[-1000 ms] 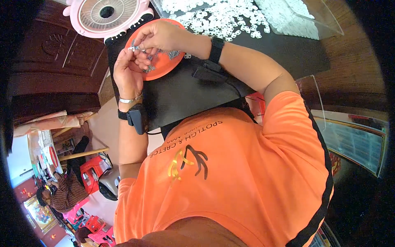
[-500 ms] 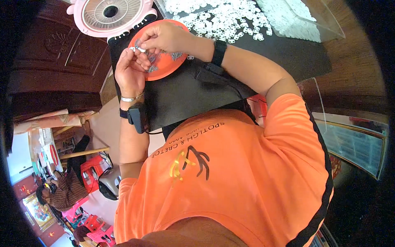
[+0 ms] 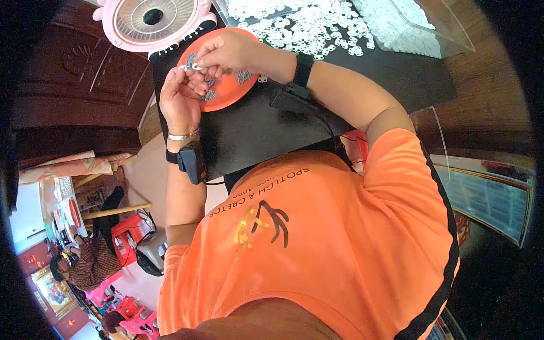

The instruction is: Assembling small white plastic components with metal rings at a manual production workstation.

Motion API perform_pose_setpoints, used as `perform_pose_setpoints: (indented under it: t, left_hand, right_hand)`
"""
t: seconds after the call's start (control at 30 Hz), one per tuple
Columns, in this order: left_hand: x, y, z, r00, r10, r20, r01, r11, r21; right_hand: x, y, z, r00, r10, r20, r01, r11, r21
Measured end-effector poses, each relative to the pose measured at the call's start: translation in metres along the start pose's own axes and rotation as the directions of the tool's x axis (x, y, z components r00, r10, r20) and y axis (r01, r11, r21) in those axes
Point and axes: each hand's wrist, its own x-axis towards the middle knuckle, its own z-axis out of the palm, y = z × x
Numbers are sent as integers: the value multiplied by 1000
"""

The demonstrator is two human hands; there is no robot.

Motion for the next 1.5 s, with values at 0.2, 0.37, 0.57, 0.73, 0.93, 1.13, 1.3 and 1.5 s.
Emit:
perform_pose_setpoints:
  t: [0.2,0.37,0.57,0.73,0.93,1.13,1.3,1.5]
  left_hand:
    - [1,1,-3,999,-28,-43,26,998,-50]
    - [-1,2,-1,996,-20,-90,23,999,37]
    - [-2,0,3,999,0,-45,3,998,60]
    - [-1,0,1,996,-38,-77,40,999,24]
    - [0,3,-3,994,-102,-34,101,994,-38]
    - [-1,2,-2,994,-107,21,108,992,-69]
    - [-2,4,2,994,-110,-3,108,980,-166]
    - [0,2,-2,995,-90,37,94,989,-112]
  right_hand:
    - [3,5,-3,999,48,-3,-46,977,208]
    - [4,4,-3,1000,20,6,-21,979,203]
    - [1,4,2,987,-132,-86,123,987,-98]
    - [-2,2,6,944,-329,-36,296,887,-354]
    - [0,1,1,963,-260,65,268,940,-212]
    - [-1,-4,0,963,-240,122,250,966,-69]
    - [-1,-3,0,942,-314,118,327,938,-113]
    - [1,-2,-1,944,-323,62,329,933,-145]
